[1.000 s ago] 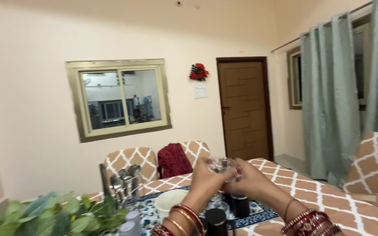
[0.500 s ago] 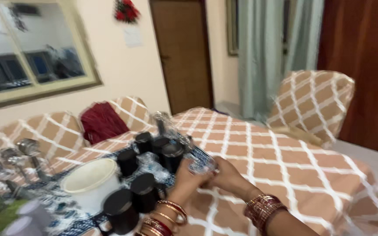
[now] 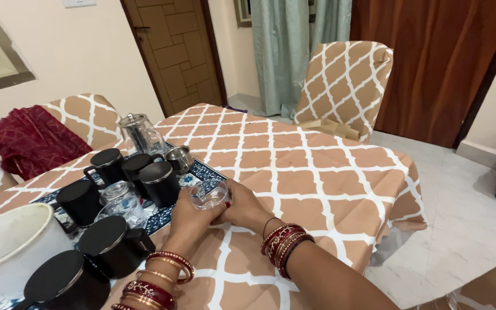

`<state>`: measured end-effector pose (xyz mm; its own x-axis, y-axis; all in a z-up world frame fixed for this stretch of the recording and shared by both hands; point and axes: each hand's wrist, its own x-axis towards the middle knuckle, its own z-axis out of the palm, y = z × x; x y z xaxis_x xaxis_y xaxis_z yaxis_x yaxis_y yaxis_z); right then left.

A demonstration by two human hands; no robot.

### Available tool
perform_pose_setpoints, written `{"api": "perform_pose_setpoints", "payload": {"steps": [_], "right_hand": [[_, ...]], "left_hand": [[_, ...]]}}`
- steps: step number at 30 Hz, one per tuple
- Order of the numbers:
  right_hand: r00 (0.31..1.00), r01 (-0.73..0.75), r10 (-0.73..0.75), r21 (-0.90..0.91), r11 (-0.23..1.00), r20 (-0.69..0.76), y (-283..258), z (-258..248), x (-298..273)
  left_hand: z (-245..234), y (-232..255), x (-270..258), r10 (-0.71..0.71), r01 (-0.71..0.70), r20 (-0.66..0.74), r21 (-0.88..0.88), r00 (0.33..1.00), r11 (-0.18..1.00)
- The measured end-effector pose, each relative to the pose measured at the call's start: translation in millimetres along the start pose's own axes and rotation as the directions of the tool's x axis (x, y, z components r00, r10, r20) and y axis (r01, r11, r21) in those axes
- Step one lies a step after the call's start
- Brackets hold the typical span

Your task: The person wipes the dining table surface with a blue and white cloth, then wipes a clear glass tumbler. The person also moves a white bowl to a nearby shelf. The table is set with black mugs, a utensil holder, and a potted plant.

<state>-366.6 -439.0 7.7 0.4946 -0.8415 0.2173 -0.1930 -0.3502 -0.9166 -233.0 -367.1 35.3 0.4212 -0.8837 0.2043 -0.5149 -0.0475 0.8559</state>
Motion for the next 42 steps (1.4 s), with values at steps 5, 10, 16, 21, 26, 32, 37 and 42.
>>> {"api": "perform_pose_setpoints", "payload": {"steps": [5, 10, 16, 21, 26, 32, 37, 42], "right_hand": [[0.997, 0.068, -0.069, 0.035, 0.997, 0.025, 6, 2, -1], [0.997, 0.039, -0.035, -0.064, 0.997, 0.074, 3, 0, -4], [0.996, 0.052, -0.051, -0.006, 0.999, 0.077, 7, 2, -6], [0.992, -0.066, 0.07, 0.035, 0.997, -0.107, -7, 8, -7], [0.774, 0.11, -0.39, -0.5, 0.859, -0.5, -59, 27, -16], [0.587, 0.584, -0.753, -0.49, 0.648, -0.297, -164, 114, -43], [0.609, 0.712, -0.793, -0.463, 0.528, 0.031, -212, 213, -62], [0.767, 0.634, -0.571, -0.484, 0.604, 0.292, -218, 275, -42]], "left_hand": [[1, -3, -3, -0.013, 0.013, 0.003, -0.012, 1.0, 1.0], [5, -13, -2, 0.122, -0.108, -0.071, 0.177, 0.99, 0.978], [-24, 8, -29, 0.106, -0.12, 0.064, 0.299, 0.992, 0.947], [-89, 36, -51, 0.345, -0.321, -0.049, 0.257, 0.937, 0.911], [-181, 27, -64, 0.567, -0.384, -0.265, 0.513, 0.78, 0.768], [-269, -36, -72, 0.454, -0.089, -0.379, 0.682, 0.806, 0.726], [-300, -99, -52, 0.481, -0.034, -0.361, 0.771, 0.799, 0.636], [-318, -128, -43, 0.184, 0.111, -0.319, 0.718, 0.93, 0.687]]}}
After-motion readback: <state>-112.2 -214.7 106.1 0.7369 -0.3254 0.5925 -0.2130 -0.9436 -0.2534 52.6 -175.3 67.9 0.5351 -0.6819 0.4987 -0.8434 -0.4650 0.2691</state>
